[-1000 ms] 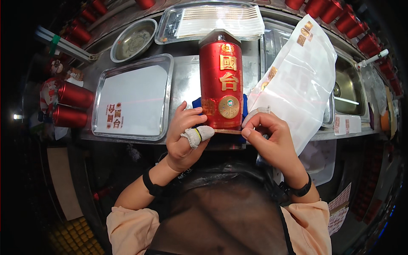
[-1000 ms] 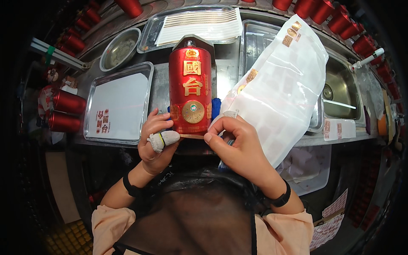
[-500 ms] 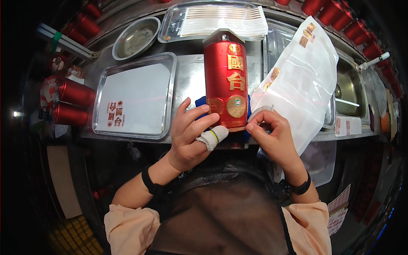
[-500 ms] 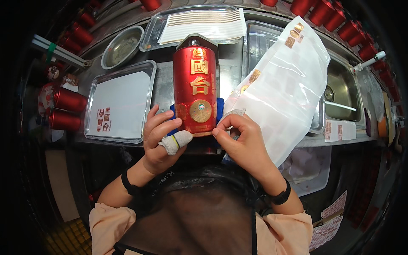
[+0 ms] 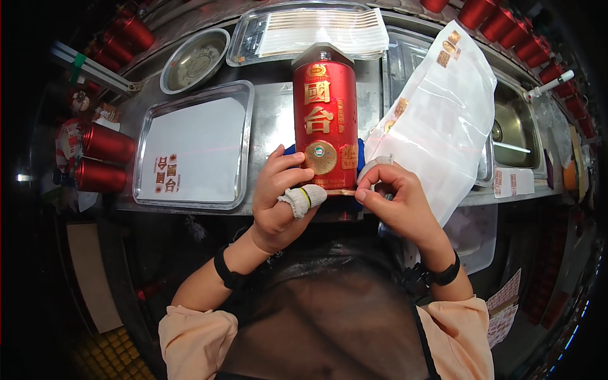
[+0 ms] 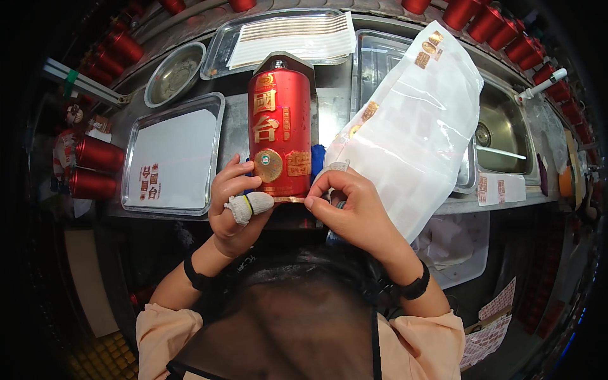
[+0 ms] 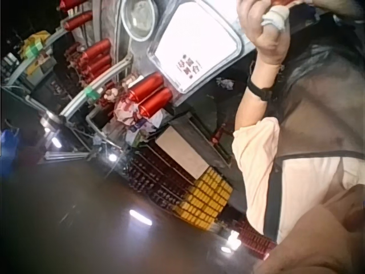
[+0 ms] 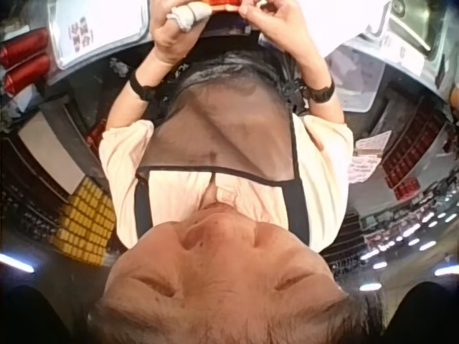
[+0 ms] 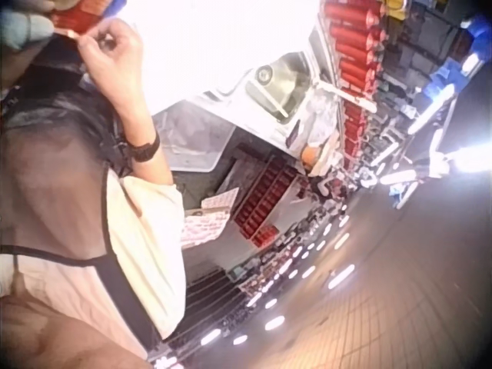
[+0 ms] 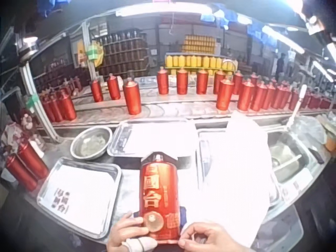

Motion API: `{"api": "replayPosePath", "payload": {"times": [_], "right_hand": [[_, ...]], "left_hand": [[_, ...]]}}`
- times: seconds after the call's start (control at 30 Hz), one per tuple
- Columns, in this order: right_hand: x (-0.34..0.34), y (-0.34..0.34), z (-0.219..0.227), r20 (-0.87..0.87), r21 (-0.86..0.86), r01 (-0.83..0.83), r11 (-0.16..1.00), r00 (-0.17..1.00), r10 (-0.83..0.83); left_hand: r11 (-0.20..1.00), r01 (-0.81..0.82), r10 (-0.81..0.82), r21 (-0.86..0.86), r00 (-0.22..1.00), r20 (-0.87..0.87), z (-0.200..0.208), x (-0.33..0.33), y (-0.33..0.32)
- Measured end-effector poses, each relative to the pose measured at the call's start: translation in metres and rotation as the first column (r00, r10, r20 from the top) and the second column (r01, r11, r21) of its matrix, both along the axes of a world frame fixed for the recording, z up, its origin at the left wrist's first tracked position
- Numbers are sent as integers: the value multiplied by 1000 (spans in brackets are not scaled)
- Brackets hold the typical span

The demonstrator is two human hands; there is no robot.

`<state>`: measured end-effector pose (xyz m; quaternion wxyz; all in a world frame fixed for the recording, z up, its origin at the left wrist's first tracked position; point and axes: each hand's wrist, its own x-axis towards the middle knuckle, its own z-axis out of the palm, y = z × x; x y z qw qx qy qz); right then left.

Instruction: Applying and smoothing labels onto red liquor bottles using a hand tool.

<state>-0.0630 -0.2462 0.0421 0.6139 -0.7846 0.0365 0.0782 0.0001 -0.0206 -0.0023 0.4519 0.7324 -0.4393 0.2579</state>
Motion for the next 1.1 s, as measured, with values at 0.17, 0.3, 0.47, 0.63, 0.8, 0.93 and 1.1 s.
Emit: {"api": "replayPosePath", "payload": {"times": [0.17,0.3,0.47,0.63,0.8,0.93,1.1], "right_hand": [[-4,-5,2,9,52,44,998,999,-45],[-1,-7,-7,27,52,69,996,997,-70],[0,-6,-16,41,30,81,996,996,-82],[1,-5,-12,12,-28,52,998,999,-52],[0,-2,3,-18,-7,-3,1000,1000,3],[-2,-4,2,-38,57,48,997,998,-46],[1,-6,-8,-13,96,63,993,998,-62]], "left_hand": [[997,-18,21,73,999,-49,0,-4,9],[991,-43,43,130,999,3,3,-7,8],[978,11,-43,210,988,150,21,0,-15],[982,-6,-12,189,996,94,15,2,-8],[998,-58,60,23,997,-54,-2,-6,2],[998,-59,60,13,994,-91,-6,-7,11],[986,-65,68,153,998,-11,8,-9,8]]}}
